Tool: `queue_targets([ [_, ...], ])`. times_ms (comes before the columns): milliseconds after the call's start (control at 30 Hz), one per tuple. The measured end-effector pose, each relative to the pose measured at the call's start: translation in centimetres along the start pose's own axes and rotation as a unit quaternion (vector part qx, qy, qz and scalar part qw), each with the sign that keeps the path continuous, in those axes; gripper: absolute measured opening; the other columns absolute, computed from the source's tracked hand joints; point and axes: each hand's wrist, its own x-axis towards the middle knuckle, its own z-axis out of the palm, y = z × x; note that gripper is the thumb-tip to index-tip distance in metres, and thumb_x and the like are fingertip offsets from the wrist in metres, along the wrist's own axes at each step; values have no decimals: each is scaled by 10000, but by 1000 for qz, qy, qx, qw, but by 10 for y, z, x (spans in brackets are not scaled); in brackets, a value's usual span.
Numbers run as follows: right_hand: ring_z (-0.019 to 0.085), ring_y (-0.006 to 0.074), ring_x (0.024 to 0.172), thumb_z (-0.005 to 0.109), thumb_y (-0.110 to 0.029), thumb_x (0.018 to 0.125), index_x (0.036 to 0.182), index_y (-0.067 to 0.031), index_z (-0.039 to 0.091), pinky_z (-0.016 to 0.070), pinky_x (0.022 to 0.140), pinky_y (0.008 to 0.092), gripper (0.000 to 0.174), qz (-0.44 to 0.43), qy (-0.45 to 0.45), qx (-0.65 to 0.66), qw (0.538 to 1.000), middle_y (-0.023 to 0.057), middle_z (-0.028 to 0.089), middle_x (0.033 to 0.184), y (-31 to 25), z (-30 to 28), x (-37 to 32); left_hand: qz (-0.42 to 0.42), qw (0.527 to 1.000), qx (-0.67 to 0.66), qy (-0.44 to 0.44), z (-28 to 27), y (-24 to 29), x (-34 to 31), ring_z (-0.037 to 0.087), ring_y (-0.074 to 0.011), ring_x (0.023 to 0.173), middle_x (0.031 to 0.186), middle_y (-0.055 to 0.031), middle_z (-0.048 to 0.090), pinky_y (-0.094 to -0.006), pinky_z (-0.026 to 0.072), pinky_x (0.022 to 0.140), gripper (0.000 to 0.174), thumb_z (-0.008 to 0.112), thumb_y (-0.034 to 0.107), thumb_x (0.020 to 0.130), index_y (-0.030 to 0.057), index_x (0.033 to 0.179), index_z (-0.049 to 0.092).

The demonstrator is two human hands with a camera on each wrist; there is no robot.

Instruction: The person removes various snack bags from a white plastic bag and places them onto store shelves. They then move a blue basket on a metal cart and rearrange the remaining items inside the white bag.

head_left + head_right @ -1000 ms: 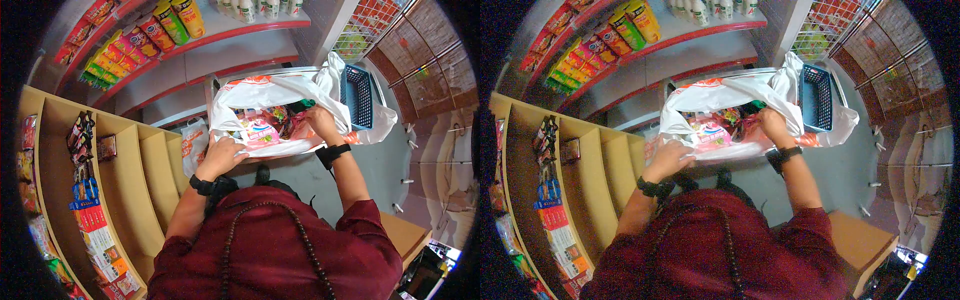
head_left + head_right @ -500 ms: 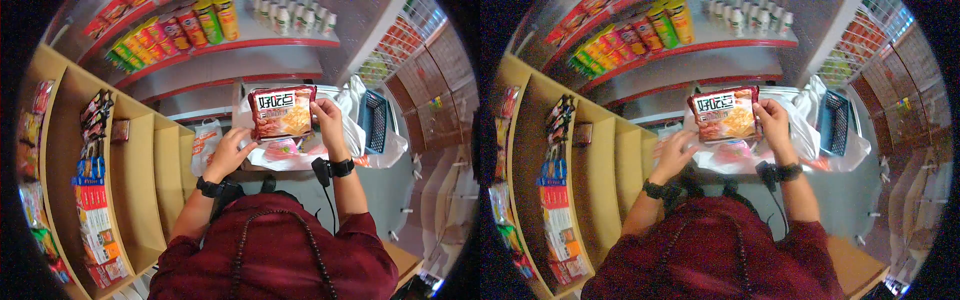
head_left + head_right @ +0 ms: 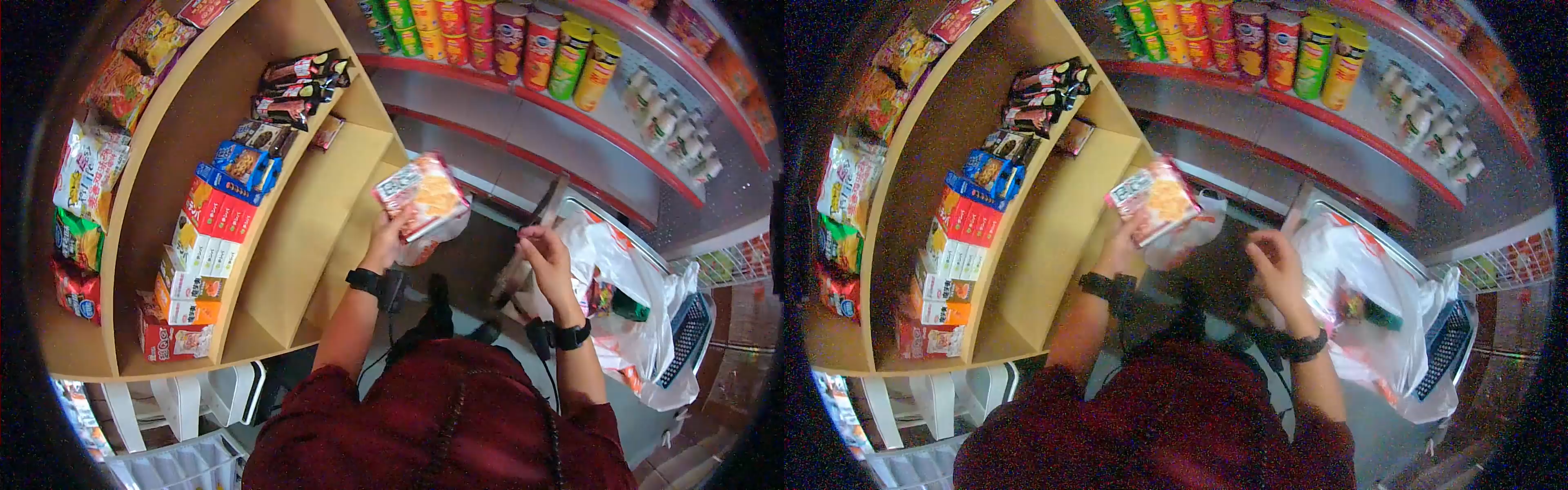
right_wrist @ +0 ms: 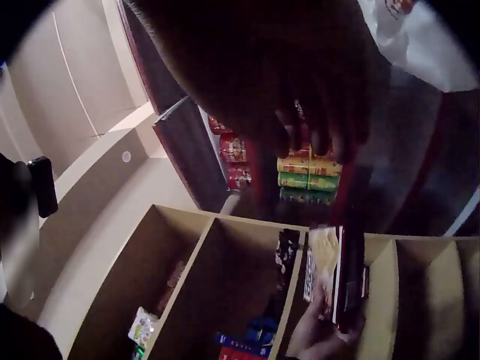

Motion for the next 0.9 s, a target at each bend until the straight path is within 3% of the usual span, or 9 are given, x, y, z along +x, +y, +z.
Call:
queue_targets([
  [167,545,96,807,541,-82,833,925,-11,537,438,700,224,117,54,-1,-50,997,33,577,879,16,4,11,-74,960,-222,155,-120,-5,77,592,-180,734,901,-55,593,-325,507,642,229,593,171,800,85,1008,551],
  [300,548,100,798,539,-68,831,899,-6,538,437,704,226,93,100,31,-87,991,32,580,853,19,17,20,-46,975,-136,172,-235,-29,163,585,-186,636,821,-50,601,-337,507,592,178,591,181,792,85,940,572],
  [333,550,101,790,537,-61,829,893,-2,539,435,703,224,87,108,45,-99,988,33,583,839,14,26,23,7,994,40,105,-262,-36,182,577,-184,600,820,-42,597,-321,503,574,192,598,148,776,67,948,573],
  [367,551,102,781,536,-55,827,886,1,540,432,702,222,81,117,59,-111,985,33,585,825,11,32,26,-12,978,105,181,-264,-29,196,589,-180,629,822,-44,591,-313,506,578,218,593,71,760,40,974,559],
  [633,548,124,753,550,-53,813,857,16,551,432,678,243,82,180,61,-250,949,69,578,805,21,71,51,2,963,-5,271,-339,-45,314,597,-204,703,905,-108,585,-283,500,583,225,555,-31,750,-27,973,525],
  [667,540,126,736,549,-46,810,855,19,550,432,663,246,79,177,59,-266,946,80,570,806,19,75,55,-61,984,-69,155,-394,-67,341,591,-202,732,914,-115,580,-279,496,561,220,556,-23,756,-30,974,522],
  [767,545,138,739,557,-32,797,851,21,553,435,662,250,76,226,76,-243,940,89,572,798,40,78,55,-19,985,-18,173,-384,-48,350,578,-179,738,921,-95,585,-252,476,557,209,577,-28,739,-22,945,546],
  [833,554,155,737,559,-17,788,842,24,555,440,657,258,68,220,75,-251,940,97,578,795,36,86,64,-113,979,67,154,-455,-87,383,569,-159,742,940,-47,588,-211,452,589,202,554,-3,762,3,964,565],
  [900,569,228,718,594,-51,756,842,-1,570,448,650,308,102,208,84,-256,940,126,595,798,41,91,66,2,952,296,78,-453,-82,390,548,-125,740,934,1,576,-225,443,613,196,480,130,829,65,978,591],
])
